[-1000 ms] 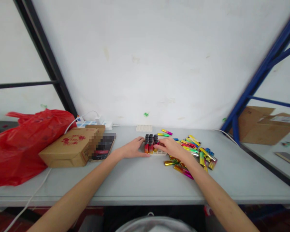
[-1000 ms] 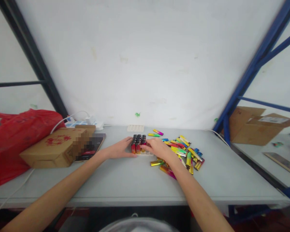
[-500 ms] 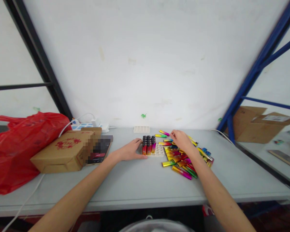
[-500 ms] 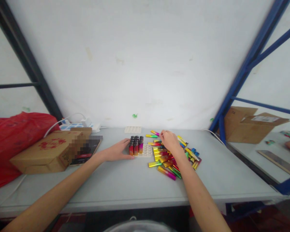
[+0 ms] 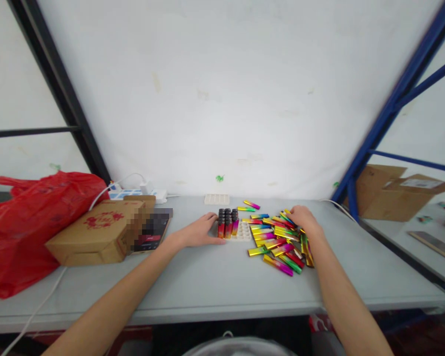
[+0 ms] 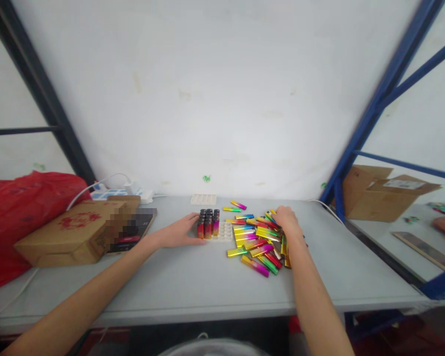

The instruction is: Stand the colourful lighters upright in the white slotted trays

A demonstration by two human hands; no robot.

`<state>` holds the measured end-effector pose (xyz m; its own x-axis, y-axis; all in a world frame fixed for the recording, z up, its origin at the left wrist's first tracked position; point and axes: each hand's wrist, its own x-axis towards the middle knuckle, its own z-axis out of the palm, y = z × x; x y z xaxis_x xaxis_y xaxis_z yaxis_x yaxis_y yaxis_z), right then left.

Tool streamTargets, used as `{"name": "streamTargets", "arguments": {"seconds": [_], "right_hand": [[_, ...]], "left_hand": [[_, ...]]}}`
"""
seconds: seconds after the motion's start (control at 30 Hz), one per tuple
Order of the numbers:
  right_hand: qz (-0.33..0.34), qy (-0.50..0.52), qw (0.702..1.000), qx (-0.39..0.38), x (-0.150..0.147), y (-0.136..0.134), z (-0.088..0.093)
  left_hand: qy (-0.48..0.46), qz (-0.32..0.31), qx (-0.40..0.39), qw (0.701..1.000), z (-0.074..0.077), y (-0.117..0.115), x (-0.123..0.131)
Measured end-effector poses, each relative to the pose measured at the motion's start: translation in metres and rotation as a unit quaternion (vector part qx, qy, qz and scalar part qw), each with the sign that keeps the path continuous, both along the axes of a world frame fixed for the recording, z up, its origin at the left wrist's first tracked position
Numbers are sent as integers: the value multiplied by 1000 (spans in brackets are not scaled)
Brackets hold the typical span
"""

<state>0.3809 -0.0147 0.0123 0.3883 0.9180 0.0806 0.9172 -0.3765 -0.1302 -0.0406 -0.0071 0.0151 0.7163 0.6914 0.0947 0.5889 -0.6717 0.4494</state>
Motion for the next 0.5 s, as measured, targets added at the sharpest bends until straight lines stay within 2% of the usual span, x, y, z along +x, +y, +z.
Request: {"name": "streamTargets", "arguments": {"seconds": [0.3,0.4,0.5], "right_hand": [[10,8,999,31,-2,3,5],[42,13,991,125,-12,2,12],[133,54,959,244,-26,-1,18]], "left_hand": [[2,3,-2,1000,2,-2,1],[17,7,-7,1000,2,-2,1],[10,0,-2,1000,1,-1,1]]}}
